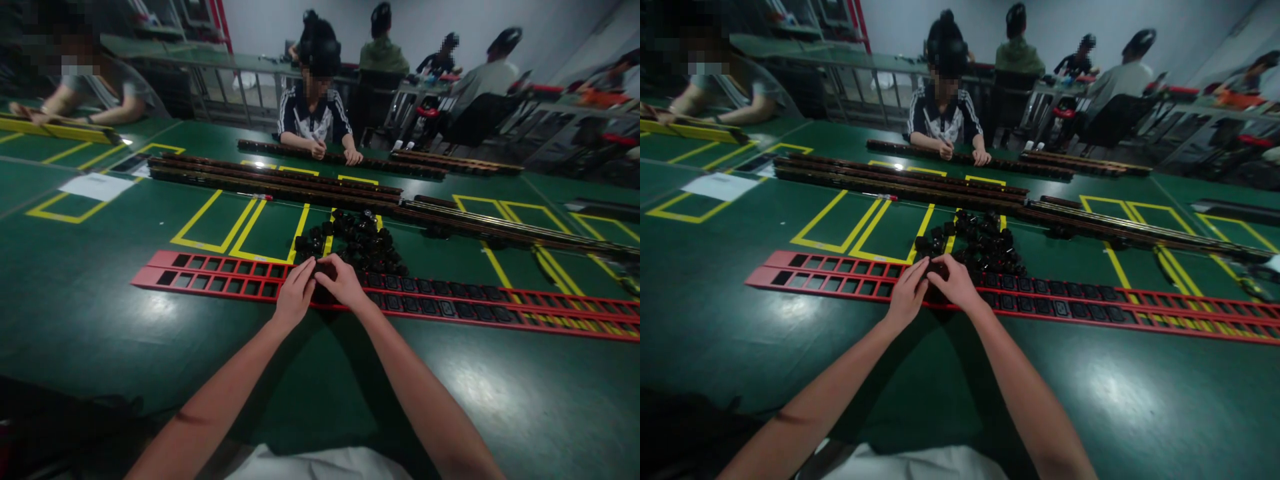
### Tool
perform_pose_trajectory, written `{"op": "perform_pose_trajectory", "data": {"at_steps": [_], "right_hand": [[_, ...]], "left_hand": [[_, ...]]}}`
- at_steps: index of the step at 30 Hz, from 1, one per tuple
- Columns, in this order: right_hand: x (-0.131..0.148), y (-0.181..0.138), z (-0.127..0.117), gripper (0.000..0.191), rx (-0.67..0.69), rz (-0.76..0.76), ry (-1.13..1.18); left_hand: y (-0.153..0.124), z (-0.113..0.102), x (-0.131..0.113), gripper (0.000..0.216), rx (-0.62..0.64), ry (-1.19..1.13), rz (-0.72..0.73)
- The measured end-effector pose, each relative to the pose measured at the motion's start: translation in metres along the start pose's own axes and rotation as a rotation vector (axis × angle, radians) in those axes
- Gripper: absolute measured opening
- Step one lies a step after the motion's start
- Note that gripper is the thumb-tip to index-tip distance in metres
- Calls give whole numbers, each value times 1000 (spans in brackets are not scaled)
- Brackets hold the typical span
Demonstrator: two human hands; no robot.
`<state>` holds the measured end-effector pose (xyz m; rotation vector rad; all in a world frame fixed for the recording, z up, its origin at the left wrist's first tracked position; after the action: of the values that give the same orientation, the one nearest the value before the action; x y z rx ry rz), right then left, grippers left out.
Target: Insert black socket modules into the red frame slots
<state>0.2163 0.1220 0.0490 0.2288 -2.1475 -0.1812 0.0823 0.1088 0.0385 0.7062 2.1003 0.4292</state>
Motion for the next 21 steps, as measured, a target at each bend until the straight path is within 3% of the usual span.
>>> {"op": "perform_pose_trajectory", "data": {"at_steps": [10, 15, 21], "right_hand": [[15, -2, 4, 37, 33, -293, 84], [8, 0, -1, 37, 3, -244, 180], [9, -1, -2, 33, -37, -220, 110]], "left_hand": [[-3, -14, 4, 33, -207, 19, -23], [-3, -3, 10, 37, -108, 37, -63], [-2, -14, 6, 22, -190, 45, -60]]}}
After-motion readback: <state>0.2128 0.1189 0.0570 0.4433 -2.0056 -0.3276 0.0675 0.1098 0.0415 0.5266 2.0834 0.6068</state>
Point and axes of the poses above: each hand's wrist, its own y-axis towards the middle knuckle, its own z-axis out of the palm, x = y × z, the point moved 9 cm from there along y, towards the middle knuckle, and after that the axes turned 2 degrees about -y, right-handed, at the moved point
